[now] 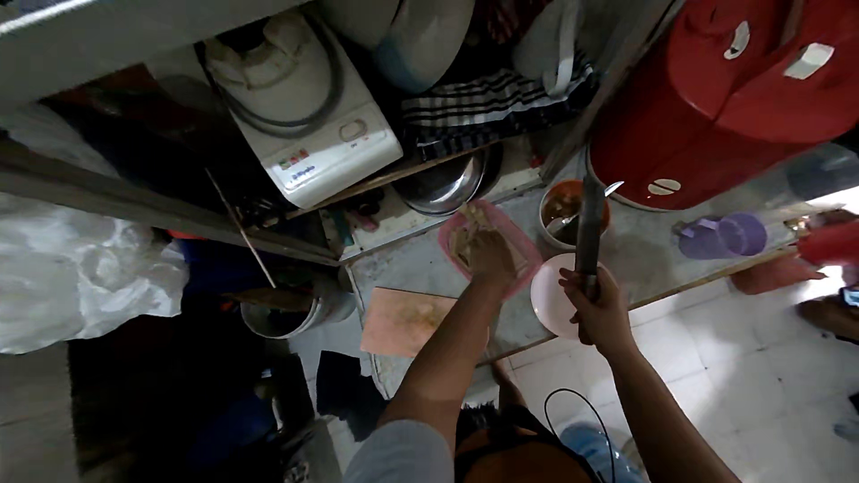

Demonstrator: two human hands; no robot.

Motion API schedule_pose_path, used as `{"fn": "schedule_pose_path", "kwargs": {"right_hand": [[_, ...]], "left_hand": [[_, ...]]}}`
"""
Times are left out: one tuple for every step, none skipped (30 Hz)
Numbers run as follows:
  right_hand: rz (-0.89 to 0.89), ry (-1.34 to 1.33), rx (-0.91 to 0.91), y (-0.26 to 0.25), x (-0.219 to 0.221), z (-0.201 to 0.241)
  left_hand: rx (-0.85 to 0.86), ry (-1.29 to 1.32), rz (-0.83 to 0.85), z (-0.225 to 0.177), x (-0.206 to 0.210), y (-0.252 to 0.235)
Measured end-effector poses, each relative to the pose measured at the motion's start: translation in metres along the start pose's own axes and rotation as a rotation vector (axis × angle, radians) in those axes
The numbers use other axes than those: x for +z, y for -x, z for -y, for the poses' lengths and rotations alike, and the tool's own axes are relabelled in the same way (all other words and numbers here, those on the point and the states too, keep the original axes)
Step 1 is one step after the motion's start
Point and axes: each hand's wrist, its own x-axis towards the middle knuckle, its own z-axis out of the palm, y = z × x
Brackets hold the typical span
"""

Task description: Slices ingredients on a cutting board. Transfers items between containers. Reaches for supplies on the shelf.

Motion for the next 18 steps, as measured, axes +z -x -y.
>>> {"fn": "schedule_pose_path", "kwargs": {"right_hand": [[0.009, 0.000, -0.001, 0.003, -0.004, -0.001], [0.021, -0.003, -0.003, 0.005, -0.007, -0.003], [0.030, -0.005, 0.000, 0.007, -0.010, -0.006], [0.036, -0.009, 0.004, 0.008, -0.013, -0.009], [0.041, -0.017, 0.008, 0.009, -0.015, -0.011], [0.045, -0.025, 0.010, 0.010, -0.018, -0.014], [0.049, -0.026, 0.016, 0.011, -0.020, -0.015], [0.050, -0.025, 0.020, 0.011, -0.022, -0.017], [0.050, -0.023, 0.025, 0.012, -0.024, -0.018], [0.052, -0.023, 0.028, 0.013, -0.026, -0.020], [0.053, -0.025, 0.029, 0.013, -0.028, -0.021], [0.055, -0.031, 0.029, 0.014, -0.030, -0.023], [0.059, -0.035, 0.029, 0.014, -0.032, -0.025], [0.058, -0.036, 0.029, 0.014, -0.034, -0.026], [0.057, -0.036, 0.028, 0.014, -0.035, -0.027], [0.057, -0.031, 0.026, 0.014, -0.037, -0.027], [0.060, -0.023, 0.025, 0.015, -0.040, -0.026], [0.061, -0.014, 0.020, 0.016, -0.043, -0.026]], "left_hand": [[-0.006, -0.001, 0.017, 0.000, -0.006, -0.003], [-0.007, -0.005, 0.026, 0.002, -0.011, -0.007], [-0.003, 0.001, 0.033, 0.004, -0.015, -0.011], [0.001, -0.007, 0.031, 0.005, -0.018, -0.013], [-0.002, -0.013, 0.027, 0.005, -0.022, -0.014], [-0.008, -0.011, 0.024, 0.005, -0.025, -0.014], [-0.015, -0.013, 0.020, 0.005, -0.027, -0.015], [-0.021, -0.028, 0.015, 0.007, -0.027, -0.016], [-0.033, -0.033, 0.029, 0.007, -0.030, -0.016], [-0.051, -0.034, 0.062, 0.006, -0.035, -0.015], [-0.069, -0.041, 0.086, 0.007, -0.036, -0.016], [-0.093, -0.039, 0.098, 0.008, -0.035, -0.018], [-0.106, -0.037, 0.096, 0.011, -0.033, -0.021], [-0.105, -0.033, 0.096, 0.012, -0.031, -0.022], [-0.094, -0.043, 0.096, 0.013, -0.030, -0.022], [-0.084, -0.053, 0.090, 0.014, -0.031, -0.023], [-0.072, -0.052, 0.086, 0.015, -0.033, -0.023], [-0.060, -0.035, 0.077, 0.017, -0.037, -0.021]]}}
